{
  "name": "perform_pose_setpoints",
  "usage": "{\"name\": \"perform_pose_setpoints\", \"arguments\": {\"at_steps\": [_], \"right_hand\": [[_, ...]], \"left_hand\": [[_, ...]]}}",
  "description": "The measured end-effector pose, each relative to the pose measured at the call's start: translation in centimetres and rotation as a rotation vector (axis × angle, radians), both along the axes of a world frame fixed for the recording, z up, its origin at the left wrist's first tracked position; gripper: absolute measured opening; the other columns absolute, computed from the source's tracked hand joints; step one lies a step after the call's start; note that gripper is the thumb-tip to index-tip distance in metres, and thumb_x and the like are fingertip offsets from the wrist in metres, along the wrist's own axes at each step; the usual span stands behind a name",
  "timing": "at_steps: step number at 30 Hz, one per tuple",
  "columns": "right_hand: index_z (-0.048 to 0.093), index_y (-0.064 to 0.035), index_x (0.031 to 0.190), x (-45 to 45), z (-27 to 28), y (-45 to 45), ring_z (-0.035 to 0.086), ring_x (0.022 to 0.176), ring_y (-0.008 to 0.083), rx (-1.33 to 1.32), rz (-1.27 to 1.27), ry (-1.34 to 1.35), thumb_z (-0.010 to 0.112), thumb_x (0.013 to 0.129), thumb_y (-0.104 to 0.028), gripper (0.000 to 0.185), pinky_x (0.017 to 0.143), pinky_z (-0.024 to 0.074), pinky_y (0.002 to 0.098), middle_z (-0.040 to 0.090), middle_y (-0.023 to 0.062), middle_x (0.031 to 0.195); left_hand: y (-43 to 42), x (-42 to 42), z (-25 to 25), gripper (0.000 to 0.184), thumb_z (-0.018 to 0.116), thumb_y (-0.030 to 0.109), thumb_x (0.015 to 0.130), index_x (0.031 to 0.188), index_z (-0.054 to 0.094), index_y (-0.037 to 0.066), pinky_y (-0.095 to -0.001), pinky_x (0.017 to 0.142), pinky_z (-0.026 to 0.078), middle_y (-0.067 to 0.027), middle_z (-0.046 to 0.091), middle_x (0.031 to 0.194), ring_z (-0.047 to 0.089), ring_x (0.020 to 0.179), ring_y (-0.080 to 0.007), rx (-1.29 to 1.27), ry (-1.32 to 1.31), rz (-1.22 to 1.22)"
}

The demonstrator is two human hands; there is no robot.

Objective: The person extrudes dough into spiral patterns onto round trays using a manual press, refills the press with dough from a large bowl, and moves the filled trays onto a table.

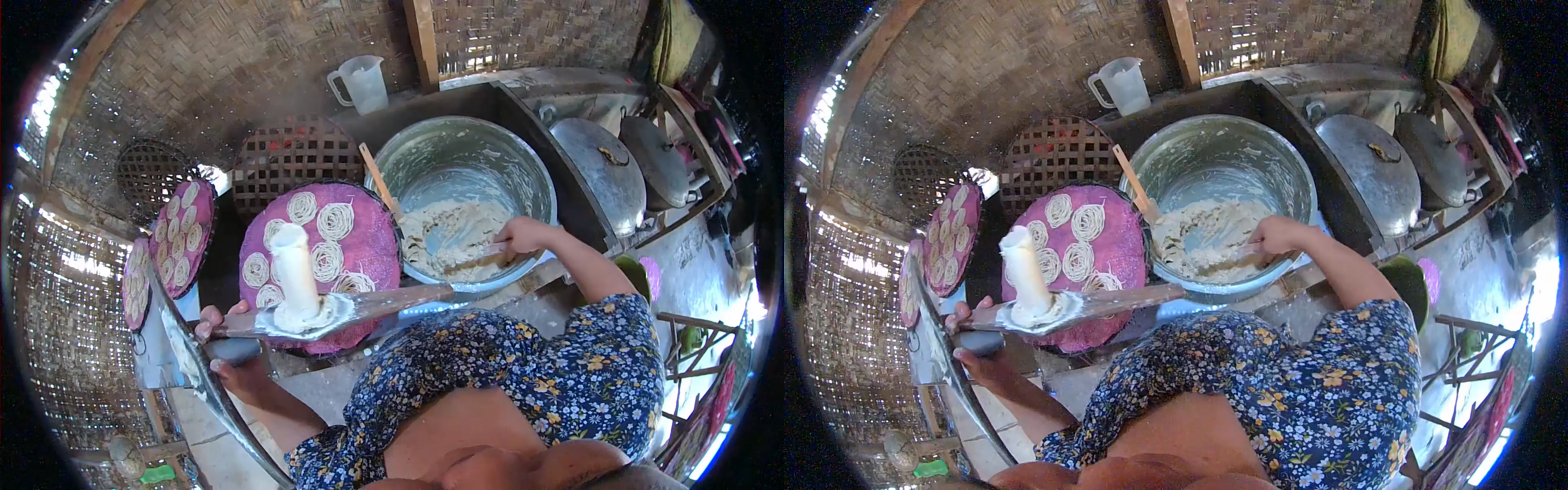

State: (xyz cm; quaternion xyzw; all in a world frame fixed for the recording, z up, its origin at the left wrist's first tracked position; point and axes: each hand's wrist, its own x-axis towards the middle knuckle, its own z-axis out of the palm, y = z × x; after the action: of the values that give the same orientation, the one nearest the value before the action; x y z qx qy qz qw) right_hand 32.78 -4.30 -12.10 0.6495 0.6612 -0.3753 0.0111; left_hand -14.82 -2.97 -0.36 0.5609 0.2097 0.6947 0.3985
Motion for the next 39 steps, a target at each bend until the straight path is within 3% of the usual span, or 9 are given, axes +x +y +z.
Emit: {"name": "perform_pose_setpoints", "arguments": {"at_steps": [3, 5, 6, 8, 12, 15, 20, 31, 39], "right_hand": [[0.064, -0.0112, 0.103, 1.8, 5.3, -1.3, 0.047, 0.05, 0.01, -0.084, -0.112, 0.24, 0.06, 0.08, -0.03, 0.03, 0.048, 0.0394, 0.0258, 0.054, 0.0011, 0.061], [0.063, -0.0092, 0.104, 3.5, 7.7, -2.1, 0.041, 0.048, 0.0067, -0.023, -0.134, 0.356, 0.06, 0.081, -0.029, 0.031, 0.045, 0.0359, 0.0225, 0.051, -0.0021, 0.059], [0.063, -0.0086, 0.104, 4.2, 8.7, -2.5, 0.04, 0.048, 0.0062, 0.037, -0.136, 0.397, 0.06, 0.081, -0.029, 0.031, 0.044, 0.0343, 0.0219, 0.05, -0.003, 0.059], [0.061, -0.0036, 0.104, 4.0, 12.3, -3.3, 0.037, 0.049, 0.0052, 0.123, -0.148, 0.438, 0.059, 0.083, -0.03, 0.035, 0.042, 0.031, 0.0205, 0.047, -0.0045, 0.059], [0.057, 0.0027, 0.107, 3.0, 16.6, -3.4, 0.034, 0.048, 0.0044, 0.153, -0.093, 0.755, 0.054, 0.085, -0.037, 0.046, 0.041, 0.0266, 0.0189, 0.044, -0.0027, 0.061], [0.057, 0.0021, 0.108, 1.6, 19.6, -3.2, 0.033, 0.048, 0.0047, 0.056, 0.01, 0.884, 0.053, 0.085, -0.037, 0.046, 0.041, 0.025, 0.0185, 0.043, -0.0018, 0.059], [0.062, -0.0052, 0.102, 0.3, 24.9, -2.8, 0.062, 0.08, 0.0218, 0.556, 0.319, 0.135, 0.054, 0.084, -0.034, 0.035, 0.071, 0.0458, 0.0329, 0.065, 0.0121, 0.092], [0.056, -0.008, 0.067, -11.5, 25.7, -3.0, 0.052, 0.059, 0.0169, 1.465, 0.713, -0.942, 0.056, 0.066, -0.02, 0.012, 0.051, 0.0382, 0.0306, 0.05, 0.0026, 0.064], [0.058, -0.0127, 0.078, -8.1, 27.2, -5.2, 0.05, 0.053, 0.0141, 1.686, 0.538, -0.587, 0.063, 0.065, -0.015, 0.014, 0.047, 0.0384, 0.0285, 0.045, -0.0022, 0.059]], "left_hand": [[0.5, 1.0, 0.9, 0.057, 0.064, 0.046, 0.073, 0.111, 0.045, 0.008, -0.0471, 0.076, 0.049, -0.0107, 0.046, 0.104, 0.055, 0.09, -0.035, 0.1, 0.168, 0.143], [1.0, 3.5, 3.0, 0.038, 0.068, 0.022, 0.075, 0.104, 0.051, 0.004, -0.0391, 0.072, 0.052, -0.0058, 0.05, 0.09, 0.052, 0.077, -0.0174, 0.12, 0.227, -0.028], [3.9, 1.2, 0.6, 0.036, 0.064, 0.026, 0.078, 0.101, 0.051, 0.003, -0.0406, 0.07, 0.052, -0.0093, 0.049, 0.093, 0.055, 0.079, -0.0226, -0.284, -0.148, -0.267], [5.3, 2.9, 0.5, 0.028, 0.062, 0.019, 0.078, 0.099, 0.053, 0.003, -0.0341, 0.067, 0.051, -0.0076, 0.052, 0.088, 0.057, 0.075, -0.021, -0.597, -0.031, -0.368], [10.5, 11.5, -1.2, 0.038, 0.069, 0.017, 0.07, 0.102, 0.055, 0.004, -0.0298, 0.071, 0.049, -0.009, 0.061, 0.093, 0.06, 0.078, -0.0174, -0.402, 0.514, -0.497], [7.2, 17.1, 4.5, 0.059, 0.074, 0.032, 0.06, 0.106, 0.054, 0.003, -0.0336, 0.08, 0.046, -0.017, 0.06, 0.099, 0.06, 0.091, -0.0286, -0.046, 1.023, -0.123], [6.5, 18.3, 5.7, 0.058, 0.067, 0.038, 0.063, 0.109, 0.055, 0.005, -0.0373, 0.081, 0.044, -0.0199, 0.055, 0.107, 0.056, 0.095, -0.0343, 0.161, 1.114, -0.194], [8.4, 19.2, 3.3, 0.047, 0.064, 0.039, 0.067, 0.103, 0.059, 0.009, -0.0378, 0.078, 0.046, -0.0177, 0.06, 0.1, 0.057, 0.092, -0.0336, 0.035, 1.138, -0.121], [10.4, 17.6, 2.0, 0.038, 0.067, 0.019, 0.071, 0.105, 0.059, 0.004, -0.0298, 0.08, 0.045, -0.0089, 0.062, 0.101, 0.058, 0.091, -0.0158, -0.067, 1.069, -0.162]]}}
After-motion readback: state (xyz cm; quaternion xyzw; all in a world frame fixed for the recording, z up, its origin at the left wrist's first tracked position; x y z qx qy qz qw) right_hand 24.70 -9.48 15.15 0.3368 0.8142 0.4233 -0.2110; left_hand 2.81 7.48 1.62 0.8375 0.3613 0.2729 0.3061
